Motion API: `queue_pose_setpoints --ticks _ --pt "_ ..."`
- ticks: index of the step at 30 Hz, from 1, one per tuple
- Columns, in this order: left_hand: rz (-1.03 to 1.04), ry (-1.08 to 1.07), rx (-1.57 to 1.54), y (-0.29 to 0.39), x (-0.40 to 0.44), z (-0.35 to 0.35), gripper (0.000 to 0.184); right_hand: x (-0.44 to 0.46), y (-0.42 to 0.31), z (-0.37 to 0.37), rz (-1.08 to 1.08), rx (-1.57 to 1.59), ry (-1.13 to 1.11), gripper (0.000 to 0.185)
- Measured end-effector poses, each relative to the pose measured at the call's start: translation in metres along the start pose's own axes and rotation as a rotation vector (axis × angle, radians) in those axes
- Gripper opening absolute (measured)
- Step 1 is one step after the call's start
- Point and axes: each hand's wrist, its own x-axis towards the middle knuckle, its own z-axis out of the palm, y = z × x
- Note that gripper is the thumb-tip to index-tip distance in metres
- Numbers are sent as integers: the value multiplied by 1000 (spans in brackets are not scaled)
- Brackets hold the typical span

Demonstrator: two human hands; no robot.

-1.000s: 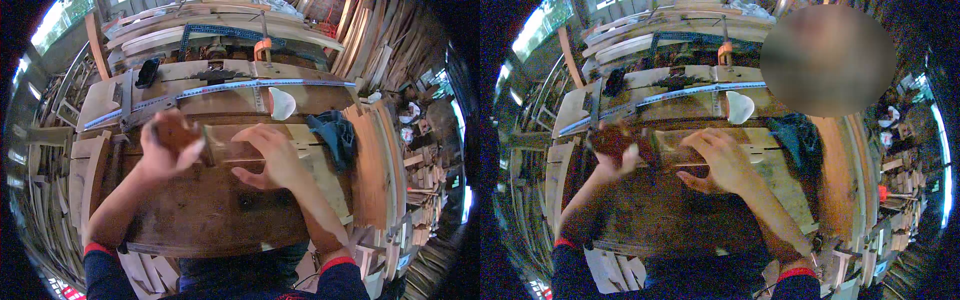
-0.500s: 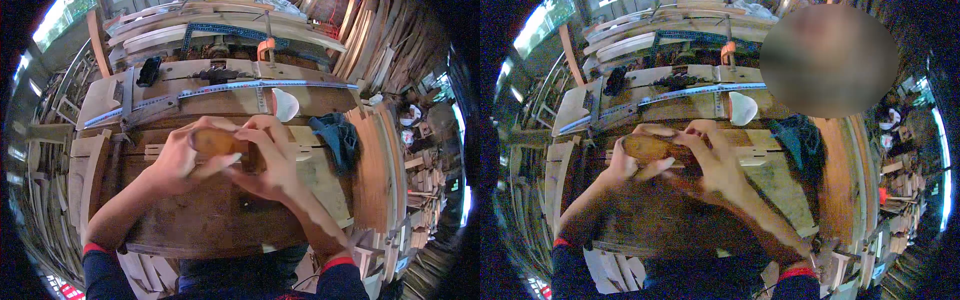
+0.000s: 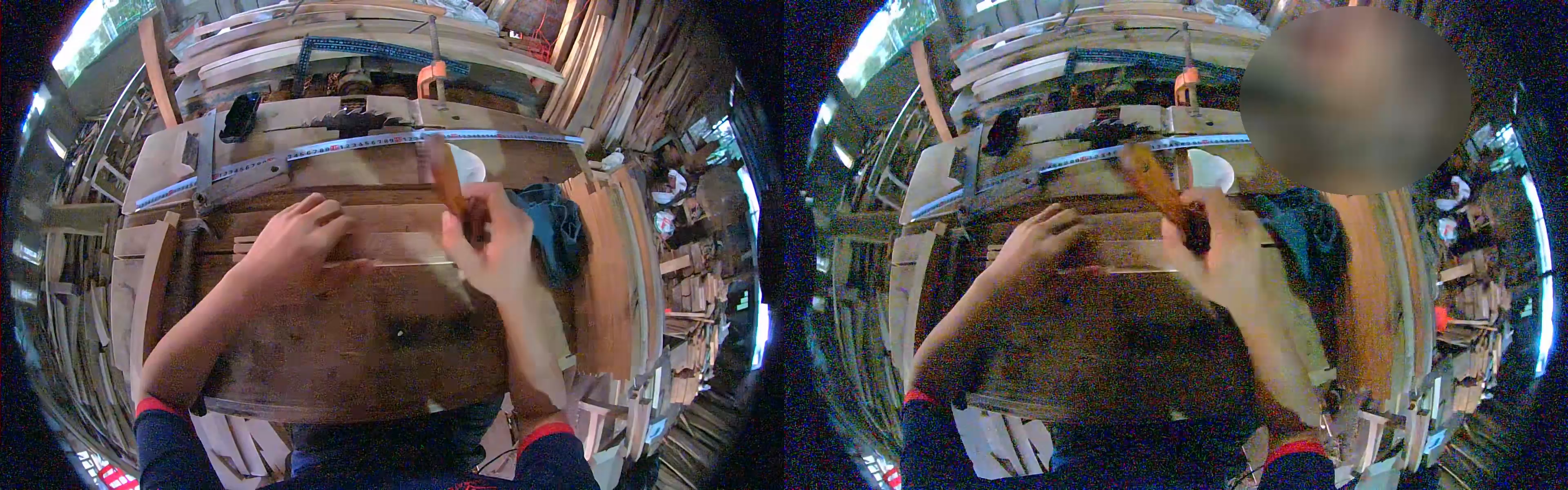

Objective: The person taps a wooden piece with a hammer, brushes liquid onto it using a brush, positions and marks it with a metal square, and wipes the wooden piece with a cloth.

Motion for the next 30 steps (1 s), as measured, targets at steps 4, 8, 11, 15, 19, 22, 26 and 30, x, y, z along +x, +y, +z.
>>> queue_pose_setpoints --ticks 4,8,11,15,19,22,26,30 --pt "-39 -87 18 -2 -1 2 52 -6 -14 17 -65 -14 44 38" --pt "6 45 91 2 -7 11 50 -1 2 11 -185 -94 127 27" --pt "39 140 150 4 -10 19 45 7 10 -17 -82 -172 151 21" --pt "61 158 154 15 -6 16 42 10 25 -31 -15 -379 185 28" --pt "74 142 75 17 -3 14 48 7 6 -15 78 -196 88 27" --pt "20 110 26 19 -3 14 51 4 -10 3 83 -31 -29 32" --pt "-79 52 -15 20 -3 15 53 6 4 -6 8 -159 5 30" --pt "-100 26 -36 15 -5 11 55 12 28 -29 53 -350 120 24"
